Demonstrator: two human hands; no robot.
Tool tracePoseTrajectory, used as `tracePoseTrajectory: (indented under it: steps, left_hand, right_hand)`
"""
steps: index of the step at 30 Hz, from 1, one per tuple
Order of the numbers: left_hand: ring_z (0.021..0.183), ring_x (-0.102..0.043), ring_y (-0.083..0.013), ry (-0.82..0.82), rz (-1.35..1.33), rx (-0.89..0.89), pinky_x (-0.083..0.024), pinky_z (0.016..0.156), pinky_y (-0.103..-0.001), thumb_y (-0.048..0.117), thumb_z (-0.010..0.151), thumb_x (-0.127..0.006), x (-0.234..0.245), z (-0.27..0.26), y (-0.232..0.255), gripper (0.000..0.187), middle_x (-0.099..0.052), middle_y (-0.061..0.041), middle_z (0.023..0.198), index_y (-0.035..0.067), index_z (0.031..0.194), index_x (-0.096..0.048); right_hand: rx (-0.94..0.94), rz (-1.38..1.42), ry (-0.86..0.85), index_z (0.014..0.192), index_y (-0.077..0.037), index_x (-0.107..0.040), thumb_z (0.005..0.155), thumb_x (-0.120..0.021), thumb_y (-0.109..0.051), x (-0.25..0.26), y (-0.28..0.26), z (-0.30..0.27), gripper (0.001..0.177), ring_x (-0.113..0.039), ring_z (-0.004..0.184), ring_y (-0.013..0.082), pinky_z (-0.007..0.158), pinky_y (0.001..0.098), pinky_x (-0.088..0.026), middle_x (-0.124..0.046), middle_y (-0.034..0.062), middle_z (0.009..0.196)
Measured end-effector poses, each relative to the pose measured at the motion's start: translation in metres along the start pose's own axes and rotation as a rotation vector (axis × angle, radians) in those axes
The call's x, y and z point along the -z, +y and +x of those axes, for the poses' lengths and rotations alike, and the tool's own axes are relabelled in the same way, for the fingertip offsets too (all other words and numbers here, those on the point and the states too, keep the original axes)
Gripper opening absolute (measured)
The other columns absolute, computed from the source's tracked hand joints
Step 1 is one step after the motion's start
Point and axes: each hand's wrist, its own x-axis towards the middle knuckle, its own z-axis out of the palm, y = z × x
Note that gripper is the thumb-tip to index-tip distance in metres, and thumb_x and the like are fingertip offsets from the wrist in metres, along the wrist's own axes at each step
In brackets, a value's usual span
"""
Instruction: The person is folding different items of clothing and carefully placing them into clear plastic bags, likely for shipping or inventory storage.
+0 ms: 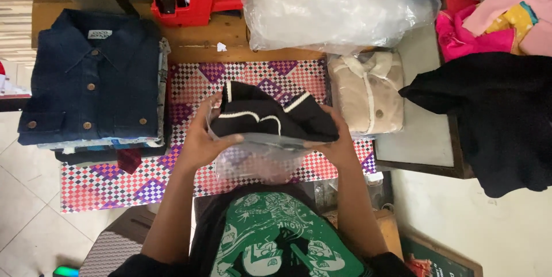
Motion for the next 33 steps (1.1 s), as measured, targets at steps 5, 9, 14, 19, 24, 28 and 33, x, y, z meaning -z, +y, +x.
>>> tracePoseTrajectory:
  steps: [5, 9, 14, 19, 24, 28, 33]
  left_hand:
    - [0.095, -0.068, -0.0242, 0.015, 0.244, -0.115, -0.054, 0.09, -0.044, 0.003, 0.065, -0.096, -0.012, -0.015, 0.003, 0.066, -0.073, -0.021, 0.101, -0.002, 0.122, -0.064]
    - [0.101, -0.067, -0.0345, 0.091, 0.522, -0.211, -0.048, 0.094, -0.048, 0.014, 0.076, -0.093, -0.006, 0.019, -0.012, 0.055, -0.07, -0.02, 0.106, 0.001, 0.12, -0.063]
    - [0.111, -0.062, -0.038, 0.046, 0.345, -0.375, -0.044, 0.101, -0.053, 0.0, 0.074, -0.092, -0.021, 0.025, 0.048, 0.074, -0.063, -0.023, 0.115, 0.001, 0.132, -0.046]
    - [0.131, -0.055, -0.0472, -0.109, 0.441, -0.392, -0.036, 0.114, -0.06, -0.003, 0.068, -0.086, -0.004, -0.023, 0.003, 0.068, -0.064, -0.021, 0.126, 0.003, 0.131, -0.061]
    - [0.133, -0.05, -0.0508, -0.173, 0.841, 0.061, -0.036, 0.111, -0.065, 0.028, 0.066, -0.09, 0.009, -0.09, -0.104, 0.084, -0.052, -0.027, 0.143, 0.018, 0.143, -0.057]
    - [0.127, -0.056, -0.0503, 0.042, 0.753, 0.154, -0.048, 0.102, -0.061, 0.03, 0.077, -0.09, 0.003, -0.091, -0.111, 0.079, -0.043, -0.025, 0.146, 0.015, 0.145, -0.053]
    - [0.116, -0.063, -0.0467, 0.065, 0.616, 0.334, -0.057, 0.093, -0.047, 0.032, 0.072, -0.092, -0.003, -0.09, -0.126, 0.077, -0.046, -0.02, 0.141, 0.022, 0.14, -0.057]
  right_hand:
    - [-0.139, -0.151, 0.064, 0.138, -0.001, -0.058, 0.055, -0.097, 0.002, 0.002, -0.017, -0.014, 0.092, -0.057, 0.126, 0.0298, 0.108, 0.0478, -0.045, -0.065, 0.0265, 0.129]
    - [-0.212, -0.416, 0.126, 0.128, -0.003, -0.068, 0.063, -0.097, -0.006, -0.031, -0.04, 0.024, 0.071, -0.065, 0.119, 0.0394, 0.103, 0.0487, -0.05, -0.07, 0.0247, 0.119]
    - [0.133, -0.396, 0.238, 0.103, -0.001, -0.065, 0.076, -0.086, 0.005, -0.035, -0.066, 0.042, 0.035, -0.067, 0.103, 0.0311, 0.098, 0.0427, -0.05, -0.07, 0.0168, 0.104]
    - [0.388, -0.694, 0.069, 0.081, -0.012, -0.061, 0.073, -0.079, 0.003, -0.016, 0.023, -0.027, 0.025, -0.059, 0.1, 0.031, 0.098, 0.0415, -0.039, -0.065, 0.0072, 0.098]
    - [-0.387, -1.113, -0.565, 0.114, -0.019, -0.062, 0.087, -0.073, -0.02, -0.019, 0.082, -0.106, 0.03, -0.042, 0.134, 0.0371, 0.107, 0.0584, -0.037, -0.054, 0.0061, 0.126]
    - [-0.323, -0.995, -0.443, 0.111, -0.019, -0.065, 0.091, -0.072, -0.027, -0.027, 0.075, -0.092, 0.023, -0.061, 0.111, 0.0311, 0.094, 0.0467, -0.046, -0.063, 0.0066, 0.109]
    - [-0.2, -0.762, -0.616, 0.111, -0.009, -0.071, 0.094, -0.065, -0.01, -0.058, 0.067, -0.069, 0.018, -0.068, 0.106, 0.0389, 0.092, 0.0483, -0.053, -0.071, 0.0181, 0.105]
